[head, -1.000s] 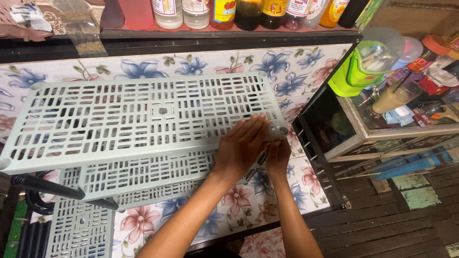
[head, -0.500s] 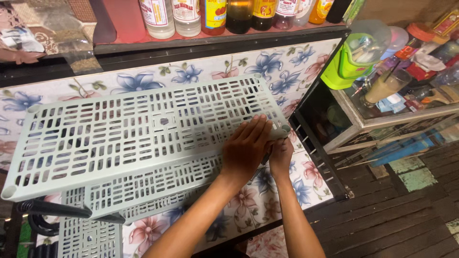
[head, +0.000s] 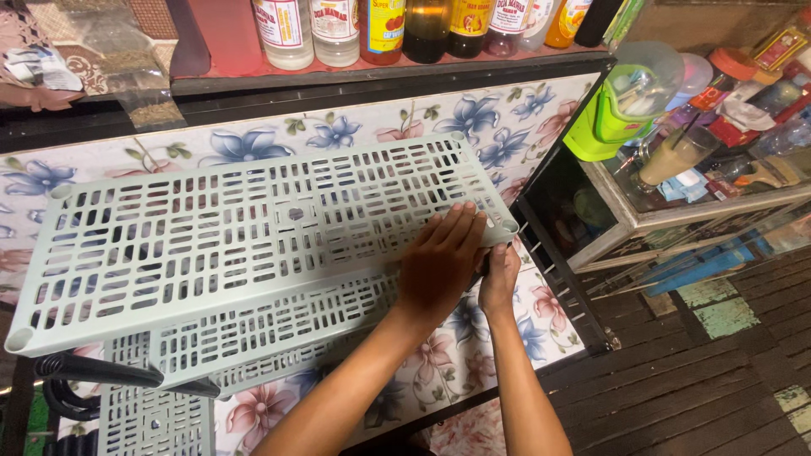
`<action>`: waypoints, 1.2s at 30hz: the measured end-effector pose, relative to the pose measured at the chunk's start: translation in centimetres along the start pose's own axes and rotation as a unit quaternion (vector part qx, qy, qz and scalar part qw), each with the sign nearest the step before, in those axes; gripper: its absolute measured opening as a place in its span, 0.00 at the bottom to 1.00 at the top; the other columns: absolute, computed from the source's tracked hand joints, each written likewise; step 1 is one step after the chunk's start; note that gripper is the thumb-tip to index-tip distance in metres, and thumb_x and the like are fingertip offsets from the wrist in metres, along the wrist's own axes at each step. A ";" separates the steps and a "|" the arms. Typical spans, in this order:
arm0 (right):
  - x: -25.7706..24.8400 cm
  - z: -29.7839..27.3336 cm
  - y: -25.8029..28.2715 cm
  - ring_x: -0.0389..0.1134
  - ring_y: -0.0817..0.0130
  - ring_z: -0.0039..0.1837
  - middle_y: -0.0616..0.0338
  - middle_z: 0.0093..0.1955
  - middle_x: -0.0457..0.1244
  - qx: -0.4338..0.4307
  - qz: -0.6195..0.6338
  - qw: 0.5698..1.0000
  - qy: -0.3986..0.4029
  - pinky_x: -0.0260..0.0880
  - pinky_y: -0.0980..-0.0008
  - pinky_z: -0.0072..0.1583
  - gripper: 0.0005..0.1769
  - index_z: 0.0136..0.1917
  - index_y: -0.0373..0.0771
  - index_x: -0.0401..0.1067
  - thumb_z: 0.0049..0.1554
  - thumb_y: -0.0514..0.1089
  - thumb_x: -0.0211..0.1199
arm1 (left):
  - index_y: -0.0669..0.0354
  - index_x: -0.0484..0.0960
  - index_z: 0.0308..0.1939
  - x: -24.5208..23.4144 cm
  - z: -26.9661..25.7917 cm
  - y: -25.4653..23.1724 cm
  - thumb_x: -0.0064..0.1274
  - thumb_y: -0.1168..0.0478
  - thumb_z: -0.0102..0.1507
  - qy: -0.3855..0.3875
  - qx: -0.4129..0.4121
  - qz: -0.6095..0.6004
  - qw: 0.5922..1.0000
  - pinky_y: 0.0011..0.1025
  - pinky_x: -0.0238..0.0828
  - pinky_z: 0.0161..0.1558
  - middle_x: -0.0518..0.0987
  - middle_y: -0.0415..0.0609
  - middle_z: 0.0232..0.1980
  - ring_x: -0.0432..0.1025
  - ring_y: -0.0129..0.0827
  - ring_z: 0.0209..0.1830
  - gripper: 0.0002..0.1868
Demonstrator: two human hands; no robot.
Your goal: The person assembles a light green plastic shelving unit by inserting black legs into the corners of the shelves and securing them. The person handles the shelves and legs, aligning and pushing the legs into place.
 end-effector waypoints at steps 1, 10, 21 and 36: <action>0.0 0.0 -0.2 0.56 0.77 0.35 0.65 0.32 0.58 0.001 0.000 1.000 -0.003 0.53 0.76 0.39 0.34 0.39 0.38 0.66 0.68 0.70 0.46 | 0.62 0.76 0.64 0.0 0.0 0.0 0.53 0.55 0.66 0.000 0.001 -0.003 1.000 0.42 0.64 0.70 0.76 0.55 0.68 0.70 0.43 0.70 0.24; -0.6 0.1 -1.8 0.54 0.79 0.34 0.67 0.30 0.56 0.021 0.040 0.998 -0.035 0.51 0.77 0.38 0.33 0.36 0.41 0.63 0.67 0.70 0.50 | 0.63 0.77 0.64 -0.5 0.3 0.0 0.55 0.56 0.65 -0.017 -0.005 -0.018 1.000 0.41 0.64 0.70 0.77 0.55 0.67 0.70 0.43 0.70 0.25; -0.5 0.3 -2.1 0.50 0.80 0.30 0.69 0.28 0.53 0.044 0.080 0.995 -0.044 0.46 0.77 0.34 0.32 0.33 0.44 0.62 0.67 0.70 0.52 | 0.61 0.77 0.64 -0.6 0.6 0.1 0.55 0.55 0.65 -0.011 -0.001 -0.001 1.000 0.41 0.64 0.70 0.77 0.54 0.67 0.70 0.42 0.70 0.25; -0.3 0.5 -1.3 0.49 0.80 0.28 0.69 0.26 0.52 0.057 0.077 0.994 -0.058 0.44 0.77 0.33 0.33 0.31 0.41 0.62 0.68 0.66 0.53 | 0.61 0.76 0.64 -0.7 1.1 0.2 0.54 0.54 0.65 -0.017 -0.003 -0.006 1.000 0.42 0.64 0.70 0.77 0.54 0.68 0.69 0.43 0.70 0.25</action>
Point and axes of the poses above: each hand's wrist, its own z-axis towards the middle knuckle, its own x-axis out of the palm, y = z × x, the point moved 8 cm from there along z, towards the middle knuckle
